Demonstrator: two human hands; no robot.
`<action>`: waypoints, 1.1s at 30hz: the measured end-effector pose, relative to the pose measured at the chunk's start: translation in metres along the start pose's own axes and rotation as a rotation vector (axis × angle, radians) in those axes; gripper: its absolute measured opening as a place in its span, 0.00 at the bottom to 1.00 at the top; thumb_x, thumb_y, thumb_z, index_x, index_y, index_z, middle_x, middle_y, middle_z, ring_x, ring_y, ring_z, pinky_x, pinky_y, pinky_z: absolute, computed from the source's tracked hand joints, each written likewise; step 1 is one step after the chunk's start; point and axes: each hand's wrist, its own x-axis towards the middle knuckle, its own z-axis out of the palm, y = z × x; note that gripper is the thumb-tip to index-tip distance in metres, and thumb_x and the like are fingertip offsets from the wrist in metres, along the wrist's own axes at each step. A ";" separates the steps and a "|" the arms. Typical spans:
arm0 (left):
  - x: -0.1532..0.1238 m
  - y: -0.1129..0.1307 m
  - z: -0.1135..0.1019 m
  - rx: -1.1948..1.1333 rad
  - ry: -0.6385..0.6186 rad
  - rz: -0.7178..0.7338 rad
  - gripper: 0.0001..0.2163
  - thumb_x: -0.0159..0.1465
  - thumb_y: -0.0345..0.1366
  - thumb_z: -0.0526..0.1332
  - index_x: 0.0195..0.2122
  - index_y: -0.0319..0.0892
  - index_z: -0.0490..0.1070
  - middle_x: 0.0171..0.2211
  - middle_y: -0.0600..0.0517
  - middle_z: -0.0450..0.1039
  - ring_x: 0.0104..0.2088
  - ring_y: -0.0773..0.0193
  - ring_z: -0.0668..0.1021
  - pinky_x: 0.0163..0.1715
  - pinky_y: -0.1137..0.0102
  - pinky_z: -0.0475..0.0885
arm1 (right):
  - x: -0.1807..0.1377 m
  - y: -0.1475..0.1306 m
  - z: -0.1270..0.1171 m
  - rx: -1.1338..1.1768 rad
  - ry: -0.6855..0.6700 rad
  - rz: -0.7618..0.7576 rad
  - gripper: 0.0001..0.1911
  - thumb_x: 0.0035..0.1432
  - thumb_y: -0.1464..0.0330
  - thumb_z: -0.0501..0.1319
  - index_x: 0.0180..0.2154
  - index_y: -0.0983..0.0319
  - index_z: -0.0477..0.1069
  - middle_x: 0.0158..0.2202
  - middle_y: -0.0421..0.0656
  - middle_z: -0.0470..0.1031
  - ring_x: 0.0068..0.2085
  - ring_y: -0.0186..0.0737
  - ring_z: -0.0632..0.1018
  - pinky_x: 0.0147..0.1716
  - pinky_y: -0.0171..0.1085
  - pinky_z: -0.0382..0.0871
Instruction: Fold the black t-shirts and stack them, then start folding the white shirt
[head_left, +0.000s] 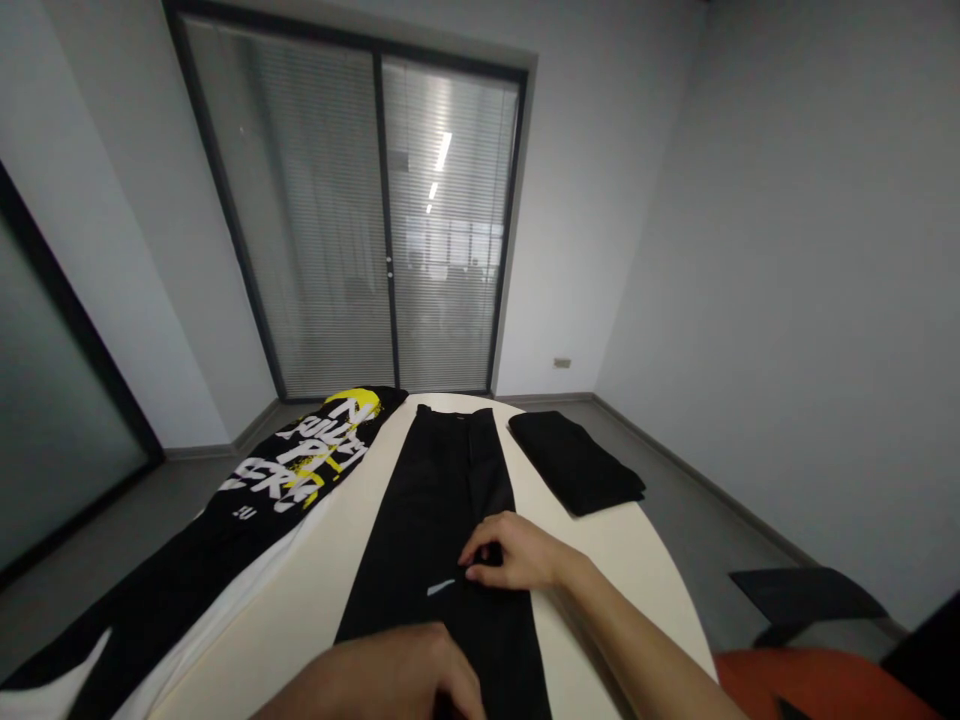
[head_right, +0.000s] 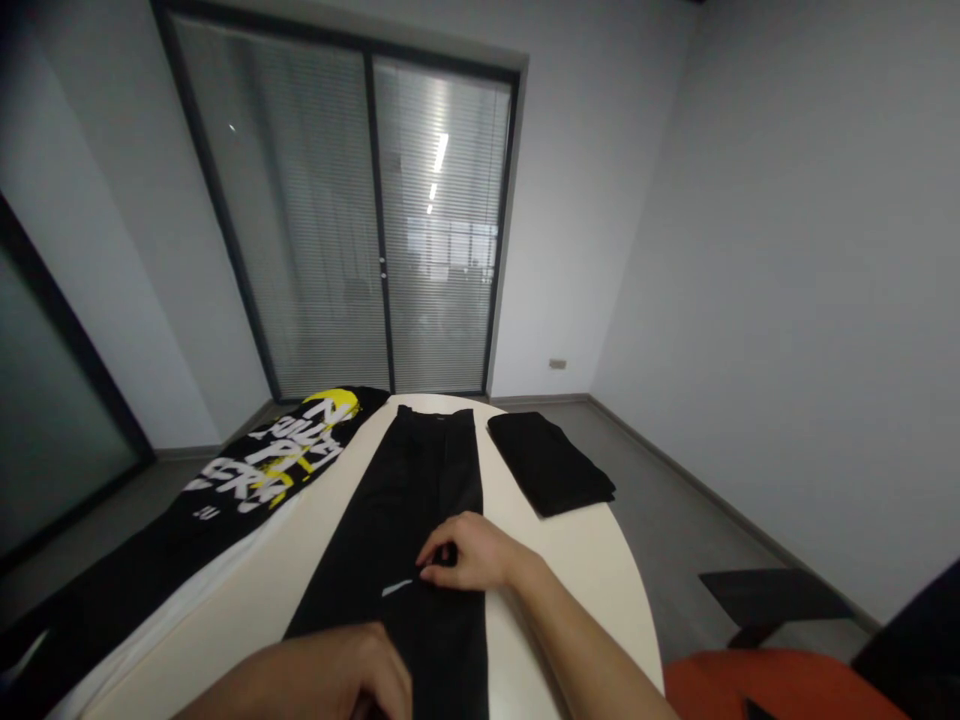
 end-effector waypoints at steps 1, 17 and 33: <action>-0.002 0.001 -0.007 0.055 0.109 -0.017 0.04 0.62 0.35 0.65 0.37 0.46 0.79 0.33 0.54 0.78 0.34 0.65 0.78 0.38 0.73 0.72 | 0.000 0.002 0.001 0.036 -0.010 0.014 0.13 0.57 0.64 0.65 0.43 0.58 0.81 0.39 0.42 0.82 0.34 0.35 0.78 0.34 0.31 0.69; -0.002 -0.014 -0.017 0.348 0.368 -0.175 0.22 0.62 0.39 0.65 0.58 0.50 0.70 0.59 0.47 0.68 0.60 0.53 0.68 0.62 0.56 0.62 | -0.002 0.017 -0.001 0.272 0.147 0.261 0.17 0.61 0.55 0.62 0.41 0.63 0.77 0.26 0.39 0.75 0.25 0.32 0.72 0.27 0.32 0.65; 0.002 -0.012 -0.009 0.370 0.208 -0.155 0.31 0.56 0.41 0.71 0.62 0.54 0.68 0.71 0.46 0.49 0.67 0.42 0.59 0.64 0.45 0.57 | 0.029 0.046 -0.012 -0.482 0.265 0.378 0.11 0.67 0.70 0.54 0.47 0.59 0.73 0.43 0.45 0.78 0.44 0.41 0.78 0.41 0.36 0.65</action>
